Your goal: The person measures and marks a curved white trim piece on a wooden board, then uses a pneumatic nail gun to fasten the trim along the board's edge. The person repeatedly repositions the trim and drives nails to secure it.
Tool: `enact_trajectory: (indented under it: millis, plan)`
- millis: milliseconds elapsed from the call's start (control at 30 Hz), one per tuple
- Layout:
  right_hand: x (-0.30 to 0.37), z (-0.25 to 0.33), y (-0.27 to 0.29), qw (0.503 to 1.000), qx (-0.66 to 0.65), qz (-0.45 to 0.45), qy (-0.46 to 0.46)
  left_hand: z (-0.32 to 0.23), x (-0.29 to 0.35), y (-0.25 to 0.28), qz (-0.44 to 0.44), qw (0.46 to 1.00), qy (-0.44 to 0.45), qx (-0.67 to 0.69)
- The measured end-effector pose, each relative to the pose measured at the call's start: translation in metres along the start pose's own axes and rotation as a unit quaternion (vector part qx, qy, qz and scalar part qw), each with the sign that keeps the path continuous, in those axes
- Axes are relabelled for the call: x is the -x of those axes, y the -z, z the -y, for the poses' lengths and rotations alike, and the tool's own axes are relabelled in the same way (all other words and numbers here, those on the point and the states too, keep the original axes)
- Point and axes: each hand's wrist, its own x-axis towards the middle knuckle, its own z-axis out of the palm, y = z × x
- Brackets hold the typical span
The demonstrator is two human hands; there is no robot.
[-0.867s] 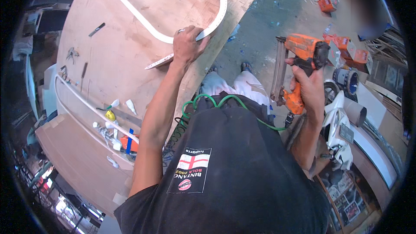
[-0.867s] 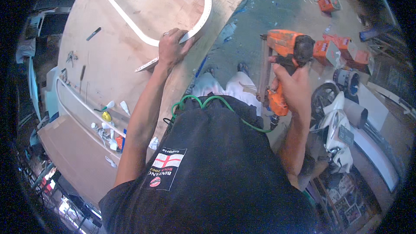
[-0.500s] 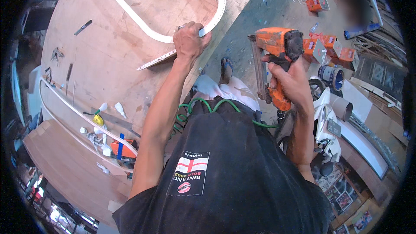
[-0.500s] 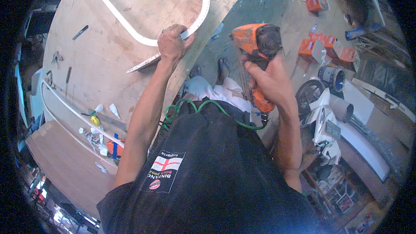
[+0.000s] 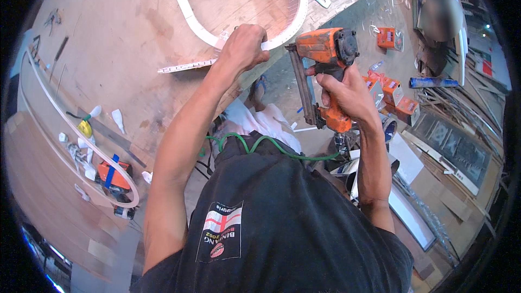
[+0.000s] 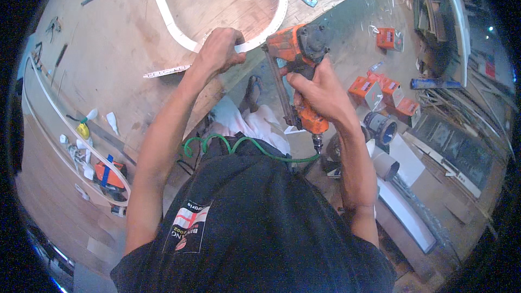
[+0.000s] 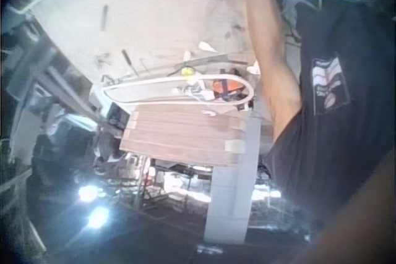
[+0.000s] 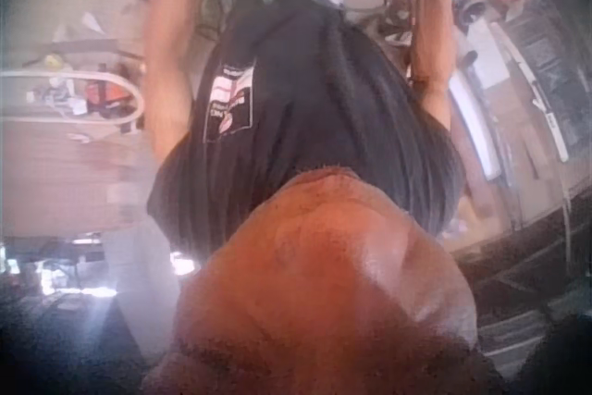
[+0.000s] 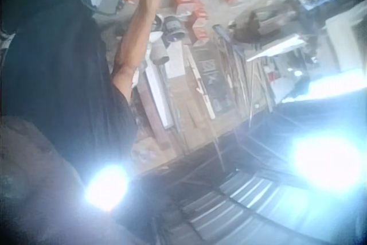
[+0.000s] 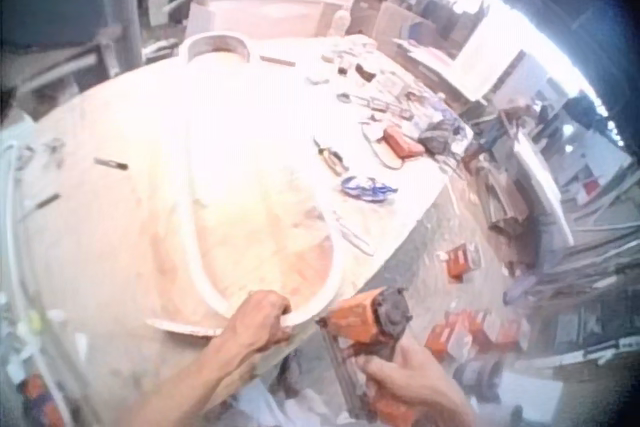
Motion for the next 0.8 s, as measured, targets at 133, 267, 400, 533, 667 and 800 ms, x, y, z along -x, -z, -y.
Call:
enact_trajectory:
  millis: [133,267,400,533,667,800]
  plan:
    - [-0.010,0.005,-0.002,1.000,0.021,0.021,0.001,-0.004,-0.002,0.007,0.050,0.997,0.041,0.043]
    - [-0.015,0.012,-0.007,0.999,0.034,0.019,-0.011,-0.002,0.002,0.001,0.005,0.999,0.018,0.038]
    - [-0.018,0.013,-0.009,0.999,0.036,0.014,-0.018,0.004,0.002,-0.004,-0.021,0.999,-0.003,0.039]
    - [-0.019,0.015,-0.011,0.999,0.042,0.011,-0.017,0.005,0.003,-0.007,-0.045,0.998,-0.020,0.039]
    - [-0.022,0.012,-0.008,0.998,0.065,0.017,-0.013,0.008,0.003,-0.011,-0.062,0.997,-0.037,0.038]
    - [-0.019,0.017,-0.015,0.997,0.068,0.001,-0.036,0.009,0.004,-0.013,-0.074,0.996,-0.042,0.038]
